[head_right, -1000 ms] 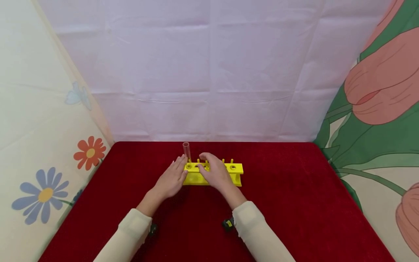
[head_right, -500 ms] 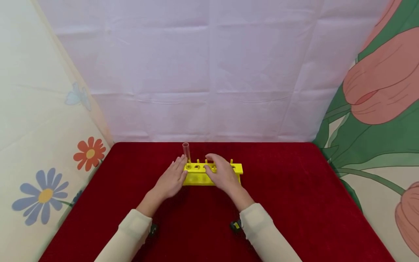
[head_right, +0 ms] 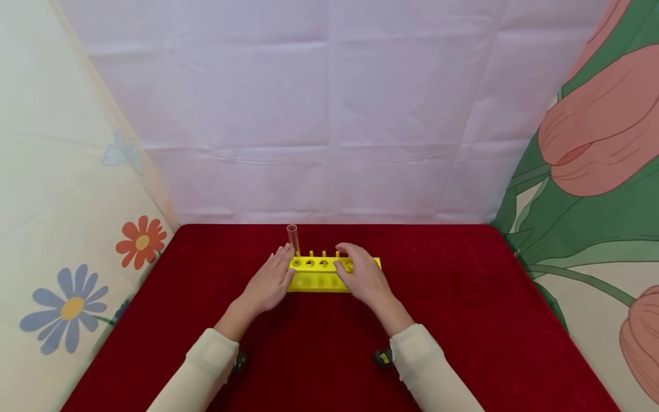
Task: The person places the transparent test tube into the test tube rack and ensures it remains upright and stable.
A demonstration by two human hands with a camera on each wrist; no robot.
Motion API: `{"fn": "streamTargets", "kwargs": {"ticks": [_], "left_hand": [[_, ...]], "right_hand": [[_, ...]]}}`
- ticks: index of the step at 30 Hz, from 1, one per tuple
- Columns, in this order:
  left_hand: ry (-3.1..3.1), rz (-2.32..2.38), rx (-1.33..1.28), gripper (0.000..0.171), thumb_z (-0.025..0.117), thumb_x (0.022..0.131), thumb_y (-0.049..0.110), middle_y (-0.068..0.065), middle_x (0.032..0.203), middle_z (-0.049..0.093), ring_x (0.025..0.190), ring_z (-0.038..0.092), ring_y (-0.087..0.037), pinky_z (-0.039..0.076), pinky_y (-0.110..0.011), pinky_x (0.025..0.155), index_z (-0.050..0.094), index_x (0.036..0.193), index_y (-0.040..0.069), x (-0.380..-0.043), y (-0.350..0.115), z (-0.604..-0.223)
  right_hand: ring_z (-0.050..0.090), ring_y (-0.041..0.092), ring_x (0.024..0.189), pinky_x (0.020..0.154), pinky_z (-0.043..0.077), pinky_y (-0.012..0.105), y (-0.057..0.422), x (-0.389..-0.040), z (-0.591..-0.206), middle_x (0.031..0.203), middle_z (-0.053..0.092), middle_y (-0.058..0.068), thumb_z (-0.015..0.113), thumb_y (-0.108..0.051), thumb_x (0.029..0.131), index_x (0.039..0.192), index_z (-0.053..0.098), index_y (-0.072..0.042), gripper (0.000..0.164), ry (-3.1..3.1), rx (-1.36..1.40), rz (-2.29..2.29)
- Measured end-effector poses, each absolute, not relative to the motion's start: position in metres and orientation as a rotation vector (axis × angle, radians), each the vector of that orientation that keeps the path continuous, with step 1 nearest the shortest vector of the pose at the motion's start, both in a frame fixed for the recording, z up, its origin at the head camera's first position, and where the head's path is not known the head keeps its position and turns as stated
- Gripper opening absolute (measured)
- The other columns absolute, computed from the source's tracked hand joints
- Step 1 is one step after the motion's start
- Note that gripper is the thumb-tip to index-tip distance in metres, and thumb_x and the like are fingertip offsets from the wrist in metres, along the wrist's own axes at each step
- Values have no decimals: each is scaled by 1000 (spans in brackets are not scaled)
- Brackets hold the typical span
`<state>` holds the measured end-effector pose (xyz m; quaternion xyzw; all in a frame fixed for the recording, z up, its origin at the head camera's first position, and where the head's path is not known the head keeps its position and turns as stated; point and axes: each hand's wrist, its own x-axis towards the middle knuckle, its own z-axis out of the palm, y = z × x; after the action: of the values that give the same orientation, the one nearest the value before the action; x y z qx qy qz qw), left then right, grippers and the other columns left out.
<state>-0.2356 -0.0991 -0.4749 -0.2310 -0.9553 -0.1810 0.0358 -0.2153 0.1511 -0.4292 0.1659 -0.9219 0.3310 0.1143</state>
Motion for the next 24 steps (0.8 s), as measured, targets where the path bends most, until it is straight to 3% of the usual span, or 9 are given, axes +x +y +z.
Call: {"fn": "streamTargets", "kwargs": {"ticks": [6, 14, 24], "left_hand": [[-2951, -547, -700, 56, 31, 111, 29, -16, 166, 23, 154, 21, -32, 18, -43, 126, 23, 161, 3, -235, -99, -473], [-2953, -537, -702, 56, 32, 111, 29, -17, 166, 23, 154, 21, -33, 19, -44, 126, 23, 160, 2, -234, -99, -471], [-2959, -527, -702, 57, 31, 111, 30, -15, 167, 23, 154, 20, -32, 18, -43, 126, 23, 161, 3, -234, -99, -472]], "right_hand": [[60, 36, 123, 99, 52, 55, 161, -214, -428, 131, 64, 18, 66, -17, 98, 133, 61, -1, 39, -2696, 464, 932], [63, 39, 114, 94, 54, 55, 171, -212, -430, 132, 64, 19, 66, -16, 98, 132, 61, -1, 38, -2686, 460, 908], [60, 39, 120, 97, 52, 56, 186, -207, -432, 132, 63, 21, 65, -15, 98, 133, 60, 0, 39, -2695, 421, 857]]}}
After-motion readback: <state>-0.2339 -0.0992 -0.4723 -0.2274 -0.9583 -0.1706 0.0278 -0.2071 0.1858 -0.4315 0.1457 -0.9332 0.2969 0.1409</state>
